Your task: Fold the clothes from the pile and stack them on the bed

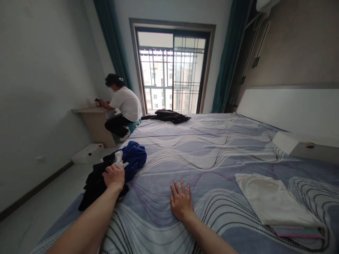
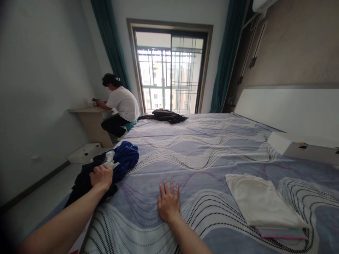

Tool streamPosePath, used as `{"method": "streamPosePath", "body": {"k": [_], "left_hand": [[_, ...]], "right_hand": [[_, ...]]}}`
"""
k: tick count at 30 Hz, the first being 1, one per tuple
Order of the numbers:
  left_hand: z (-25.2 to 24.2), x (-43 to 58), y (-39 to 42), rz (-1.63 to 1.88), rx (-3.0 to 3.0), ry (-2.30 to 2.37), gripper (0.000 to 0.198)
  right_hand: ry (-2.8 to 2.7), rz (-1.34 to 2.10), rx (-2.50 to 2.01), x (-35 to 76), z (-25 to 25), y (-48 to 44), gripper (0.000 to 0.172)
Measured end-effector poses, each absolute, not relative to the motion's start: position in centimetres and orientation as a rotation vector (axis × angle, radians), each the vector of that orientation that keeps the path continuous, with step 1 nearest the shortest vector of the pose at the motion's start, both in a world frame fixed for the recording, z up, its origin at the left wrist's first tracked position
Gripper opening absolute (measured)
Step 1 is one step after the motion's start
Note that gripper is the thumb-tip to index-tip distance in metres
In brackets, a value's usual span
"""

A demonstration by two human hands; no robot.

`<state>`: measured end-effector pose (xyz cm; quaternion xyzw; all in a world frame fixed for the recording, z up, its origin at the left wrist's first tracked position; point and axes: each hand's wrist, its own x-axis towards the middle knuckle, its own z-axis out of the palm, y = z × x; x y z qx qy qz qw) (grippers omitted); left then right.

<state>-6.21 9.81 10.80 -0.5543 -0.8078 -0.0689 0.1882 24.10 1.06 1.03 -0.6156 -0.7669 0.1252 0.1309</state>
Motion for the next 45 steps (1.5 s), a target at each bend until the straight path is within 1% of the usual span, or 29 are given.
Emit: {"method": "streamPosePath", "body": {"k": [3,5,8,11,15,18,20,22,24,25,28,30,33,35,38,40,43,45], "left_hand": [[12.2,-8.4,10.8,-0.153,-1.519,-2.358,0.042],[12.3,-7.4,11.2,-0.172,-1.578,-2.305,0.044],[11.9,-2.9,11.5,-0.27,-1.725,-2.101,0.049],[10.7,3.6,10.5,-0.437,-1.902,-1.882,0.047],[7.0,12.0,6.6,-0.75,-2.146,-1.782,0.039],[2.7,16.2,2.7,-1.089,-2.404,-1.629,0.032],[0.3,17.6,0.3,-1.342,-2.394,-1.563,0.031],[-1.0,17.7,-1.5,-1.468,-2.324,-1.466,0.032],[-1.2,16.9,-2.5,-1.468,-2.232,-1.415,0.042],[-1.1,16.3,-2.7,-1.449,-2.163,-1.45,0.047],[-0.5,14.5,-2.2,-1.388,-1.871,-1.773,0.056],[-0.4,13.6,-1.6,-1.299,-1.721,-1.986,0.061],[-0.7,13.2,-0.9,-1.118,-1.763,-2.105,0.07],[-0.8,13.1,-0.6,-1.014,-1.904,-2.08,0.066],[-0.7,13.2,0.2,-0.949,-2.032,-2.052,0.043],[-0.4,13.2,1.1,-0.991,-2.063,-2.04,0.03],[-0.1,12.3,1.5,-1.175,-2.118,-1.95,0.029],[-0.2,10.7,0.1,-1.326,-2.139,-1.859,0.028]], "right_hand": [[-2.205,0.41,-1.769,24.2,1.3,1.1,0.058],[-2.188,0.418,-1.747,24.3,1.4,1.0,0.058],[-2.169,0.418,-1.705,24.4,1.4,1.0,0.057],[-2.135,0.418,-1.669,24.5,1.2,1.1,0.058],[-2.015,0.404,-1.651,24.8,0.2,1.5,0.06],[-1.886,0.476,-1.604,25.5,-0.9,2.0,0.049],[-1.7,0.595,-1.496,25.9,-1.5,2.5,0.043],[-1.523,0.688,-1.357,26.1,-1.9,3.0,0.034],[-1.427,0.729,-1.254,26.2,-2.1,3.5,0.03],[-1.352,0.752,-1.233,26.4,-2.2,3.6,0.031],[-1.032,0.834,-1.171,28.1,-2.3,3.7,0.04],[-0.762,0.912,-1.083,30.6,-2.5,3.3,0.042],[-0.432,0.989,-0.972,35.8,-3.1,1.7,0.044],[-0.347,0.977,-0.983,39.3,-3.3,0.1,0.047],[-0.362,0.925,-1.041,42.5,-3.3,-2.0,0.053],[-0.387,0.886,-1.056,43.2,-3.2,-2.7,0.059],[-0.39,0.799,-1.075,43.3,-3.3,-2.7,0.065],[-0.367,0.662,-1.17,43.7,-3.6,-2.4,0.069]]}}
